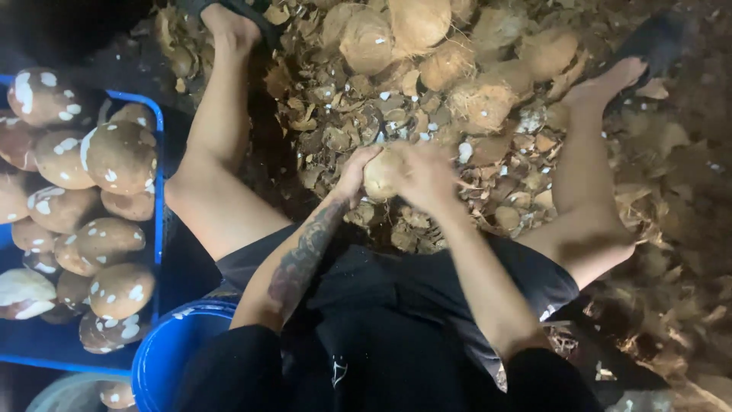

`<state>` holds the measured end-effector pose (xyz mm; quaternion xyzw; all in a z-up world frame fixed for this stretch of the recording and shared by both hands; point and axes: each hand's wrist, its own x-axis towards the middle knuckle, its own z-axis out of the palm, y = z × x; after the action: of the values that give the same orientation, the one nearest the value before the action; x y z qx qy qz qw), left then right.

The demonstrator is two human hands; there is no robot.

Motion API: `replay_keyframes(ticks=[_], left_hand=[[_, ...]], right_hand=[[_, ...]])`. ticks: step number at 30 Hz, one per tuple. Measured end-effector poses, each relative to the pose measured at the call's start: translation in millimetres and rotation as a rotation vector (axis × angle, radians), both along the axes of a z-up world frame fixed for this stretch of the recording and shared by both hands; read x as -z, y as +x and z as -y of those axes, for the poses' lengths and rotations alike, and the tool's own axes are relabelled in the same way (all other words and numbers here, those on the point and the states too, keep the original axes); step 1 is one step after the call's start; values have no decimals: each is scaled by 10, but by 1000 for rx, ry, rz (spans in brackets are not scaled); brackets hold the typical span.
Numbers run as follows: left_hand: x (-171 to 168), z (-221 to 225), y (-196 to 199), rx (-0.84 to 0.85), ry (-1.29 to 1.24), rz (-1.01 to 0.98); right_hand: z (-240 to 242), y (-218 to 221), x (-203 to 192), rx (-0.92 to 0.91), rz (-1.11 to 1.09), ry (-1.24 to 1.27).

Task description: Peeling the outer husk of coconuts using a knife to reveal the inner white shell.

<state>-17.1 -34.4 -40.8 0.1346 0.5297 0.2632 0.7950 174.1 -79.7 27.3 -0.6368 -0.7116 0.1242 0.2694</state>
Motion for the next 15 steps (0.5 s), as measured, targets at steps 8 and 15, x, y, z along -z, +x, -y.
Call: replay_keyframes(ticks=[8, 15], left_hand=[[75, 179, -18, 28, 338, -256], [-189, 245, -323, -242, -148, 521]], right_hand=[[-33, -218, 1054, 189, 156, -258], [138, 664, 732, 618, 48, -97]])
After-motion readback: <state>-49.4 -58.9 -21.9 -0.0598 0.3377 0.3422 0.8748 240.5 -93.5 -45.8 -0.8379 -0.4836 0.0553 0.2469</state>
